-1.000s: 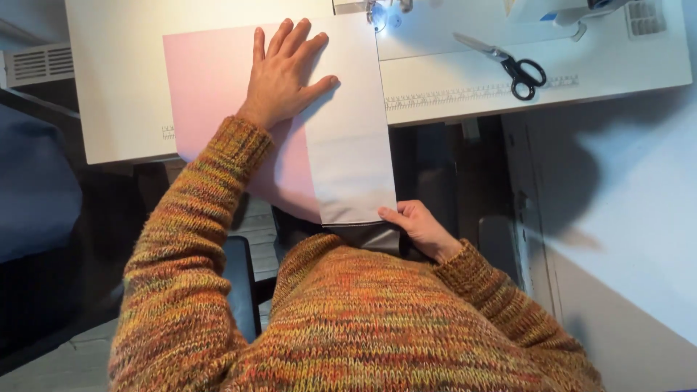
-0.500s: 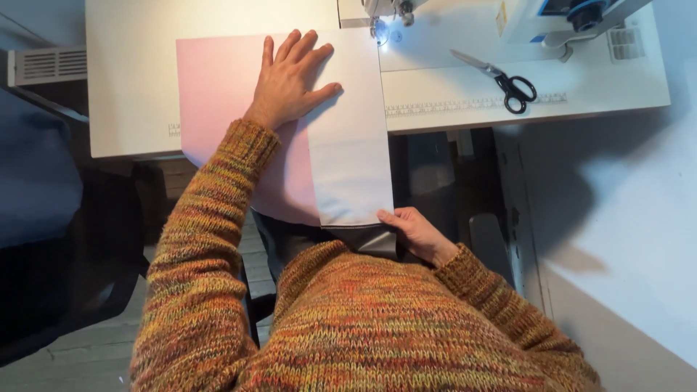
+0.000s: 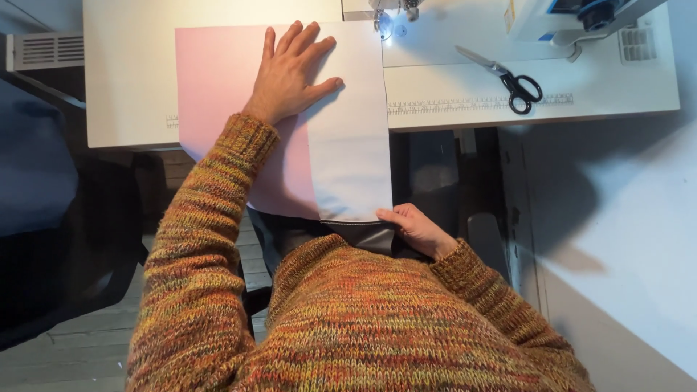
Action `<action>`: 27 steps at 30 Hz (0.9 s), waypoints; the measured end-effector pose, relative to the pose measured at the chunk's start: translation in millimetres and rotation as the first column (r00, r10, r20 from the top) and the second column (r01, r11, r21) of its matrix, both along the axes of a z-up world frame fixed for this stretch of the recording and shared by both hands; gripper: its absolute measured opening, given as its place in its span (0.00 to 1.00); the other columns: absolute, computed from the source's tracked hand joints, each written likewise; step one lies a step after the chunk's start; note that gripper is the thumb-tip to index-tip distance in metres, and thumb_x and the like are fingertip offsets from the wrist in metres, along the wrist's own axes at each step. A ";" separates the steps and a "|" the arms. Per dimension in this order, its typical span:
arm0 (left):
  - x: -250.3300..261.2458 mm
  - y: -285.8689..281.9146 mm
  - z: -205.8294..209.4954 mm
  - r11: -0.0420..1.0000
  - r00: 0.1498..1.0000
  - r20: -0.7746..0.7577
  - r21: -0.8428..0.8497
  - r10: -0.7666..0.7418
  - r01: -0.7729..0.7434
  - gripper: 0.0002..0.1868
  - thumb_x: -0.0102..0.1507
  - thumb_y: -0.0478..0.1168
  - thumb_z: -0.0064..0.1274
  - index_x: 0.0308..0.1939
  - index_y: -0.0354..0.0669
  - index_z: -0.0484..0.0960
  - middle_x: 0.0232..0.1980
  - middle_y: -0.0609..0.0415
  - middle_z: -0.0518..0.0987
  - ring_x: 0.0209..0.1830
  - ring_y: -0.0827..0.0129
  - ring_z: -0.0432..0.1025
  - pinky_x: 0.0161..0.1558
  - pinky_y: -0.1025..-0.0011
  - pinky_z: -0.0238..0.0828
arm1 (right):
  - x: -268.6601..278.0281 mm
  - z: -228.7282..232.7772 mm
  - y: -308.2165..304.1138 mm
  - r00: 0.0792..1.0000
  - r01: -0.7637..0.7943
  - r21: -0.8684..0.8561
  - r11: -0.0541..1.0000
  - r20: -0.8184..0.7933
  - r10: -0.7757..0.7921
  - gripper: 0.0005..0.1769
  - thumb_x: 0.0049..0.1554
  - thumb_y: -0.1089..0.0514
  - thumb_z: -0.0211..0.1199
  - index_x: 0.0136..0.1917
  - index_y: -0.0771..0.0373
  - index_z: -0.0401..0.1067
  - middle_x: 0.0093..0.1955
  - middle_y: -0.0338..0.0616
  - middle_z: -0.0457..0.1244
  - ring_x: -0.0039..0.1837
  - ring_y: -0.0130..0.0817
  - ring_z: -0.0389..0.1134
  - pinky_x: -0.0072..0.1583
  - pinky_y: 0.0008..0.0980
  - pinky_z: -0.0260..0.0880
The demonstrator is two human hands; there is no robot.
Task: The recorder aligns pieces of leather and fabric and sews them together using an industrial sewing machine.
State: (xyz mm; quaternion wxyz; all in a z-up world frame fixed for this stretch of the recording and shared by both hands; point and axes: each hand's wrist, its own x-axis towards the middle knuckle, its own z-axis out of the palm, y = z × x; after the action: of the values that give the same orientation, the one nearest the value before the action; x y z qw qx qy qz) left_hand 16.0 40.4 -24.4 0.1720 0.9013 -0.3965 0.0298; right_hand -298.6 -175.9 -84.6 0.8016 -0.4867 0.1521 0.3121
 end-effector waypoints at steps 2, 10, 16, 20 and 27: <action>2.4 1.7 6.4 0.999 1.000 0.004 -0.039 0.025 -0.024 0.39 0.66 0.72 0.48 0.74 0.59 0.69 0.79 0.45 0.60 0.81 0.49 0.47 0.75 0.37 0.26 | 0.1 -2.4 -0.2 0.999 0.042 0.057 0.997 -0.016 -0.042 0.18 0.64 0.51 0.62 0.48 0.69 0.81 0.45 0.42 0.73 0.43 0.22 0.69 0.51 0.25 0.68; -0.7 2.2 4.7 0.998 1.000 0.003 -0.061 0.018 -0.018 0.37 0.66 0.69 0.52 0.73 0.58 0.71 0.79 0.46 0.61 0.81 0.48 0.47 0.76 0.37 0.27 | 0.7 2.2 3.4 0.999 0.029 0.019 0.999 -0.033 -0.029 0.18 0.62 0.50 0.62 0.47 0.68 0.81 0.44 0.43 0.73 0.44 0.24 0.71 0.53 0.26 0.71; -0.8 3.6 4.4 0.998 1.000 -0.005 -0.061 0.011 -0.012 0.37 0.67 0.69 0.52 0.74 0.57 0.71 0.79 0.44 0.61 0.82 0.47 0.47 0.76 0.37 0.26 | -3.5 -8.3 2.5 0.999 0.038 0.016 0.999 0.023 -0.038 0.19 0.64 0.50 0.63 0.46 0.70 0.80 0.44 0.44 0.73 0.44 0.24 0.70 0.53 0.26 0.70; 3.3 -1.4 5.8 0.998 1.000 -0.021 -0.069 0.004 -0.005 0.37 0.67 0.69 0.52 0.73 0.57 0.71 0.79 0.44 0.60 0.81 0.47 0.47 0.75 0.37 0.25 | 0.8 -3.9 3.0 0.998 0.051 -0.046 0.998 0.030 -0.050 0.18 0.62 0.51 0.63 0.48 0.69 0.81 0.44 0.43 0.73 0.44 0.23 0.70 0.51 0.26 0.69; 6.7 1.5 0.8 0.998 1.000 -0.026 -0.059 -0.012 0.010 0.36 0.69 0.68 0.51 0.75 0.56 0.70 0.80 0.43 0.60 0.82 0.46 0.45 0.76 0.36 0.24 | 1.2 -1.4 2.4 0.998 0.060 -0.039 0.997 0.040 -0.058 0.17 0.62 0.52 0.63 0.49 0.70 0.80 0.46 0.44 0.74 0.47 0.23 0.71 0.55 0.25 0.70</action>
State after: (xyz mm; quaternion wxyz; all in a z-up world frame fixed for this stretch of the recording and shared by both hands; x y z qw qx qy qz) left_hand 22.7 41.9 -23.6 0.2036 0.8939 -0.3982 0.0287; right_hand -297.4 -173.5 -86.0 0.8034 -0.5038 0.1572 0.2756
